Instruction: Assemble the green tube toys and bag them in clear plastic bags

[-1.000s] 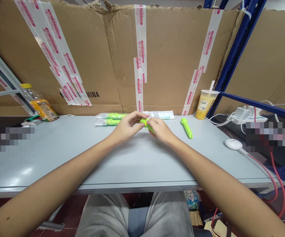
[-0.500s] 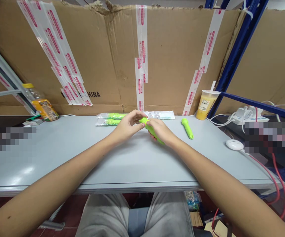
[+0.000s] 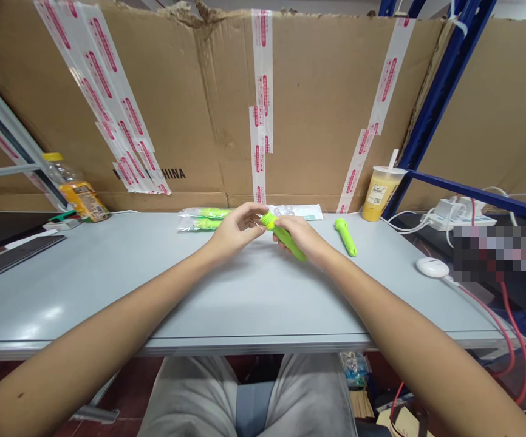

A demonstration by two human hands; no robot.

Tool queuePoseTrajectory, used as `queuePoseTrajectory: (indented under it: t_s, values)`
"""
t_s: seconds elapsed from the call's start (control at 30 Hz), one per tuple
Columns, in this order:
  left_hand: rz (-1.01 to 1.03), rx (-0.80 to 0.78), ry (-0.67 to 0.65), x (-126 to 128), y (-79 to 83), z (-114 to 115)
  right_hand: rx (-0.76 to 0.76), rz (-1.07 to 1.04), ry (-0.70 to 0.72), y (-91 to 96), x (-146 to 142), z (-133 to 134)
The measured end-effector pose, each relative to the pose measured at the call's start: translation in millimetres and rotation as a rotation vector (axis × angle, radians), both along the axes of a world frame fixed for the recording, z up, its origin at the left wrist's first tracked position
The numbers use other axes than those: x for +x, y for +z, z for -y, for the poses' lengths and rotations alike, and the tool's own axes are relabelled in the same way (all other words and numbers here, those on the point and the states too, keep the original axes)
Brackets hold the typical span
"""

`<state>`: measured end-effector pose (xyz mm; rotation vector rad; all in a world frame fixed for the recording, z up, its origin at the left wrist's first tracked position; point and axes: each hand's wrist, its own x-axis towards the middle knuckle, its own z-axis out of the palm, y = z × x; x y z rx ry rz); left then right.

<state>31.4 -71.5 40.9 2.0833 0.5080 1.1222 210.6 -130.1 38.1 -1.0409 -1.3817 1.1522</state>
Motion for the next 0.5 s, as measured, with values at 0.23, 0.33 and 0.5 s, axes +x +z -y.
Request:
queuePoseTrajectory:
  t_s: [0.23, 0.33, 0.5]
  values:
    - [-0.053, 0.050, 0.226, -4.1, -17.0, -24.1, -0.016, -0.137, -0.145, 16.2, 30.9, -3.0]
    - [-0.226, 0.255, 0.254, -1.7, -23.5, -30.4, 0.030, 0.017, -0.212, 15.9, 38.0, -5.4]
    - [-0.418, 0.601, 0.286, 11.6, -19.6, -38.8, 0.083, 0.435, -0.396, 3.2, 46.1, -17.0]
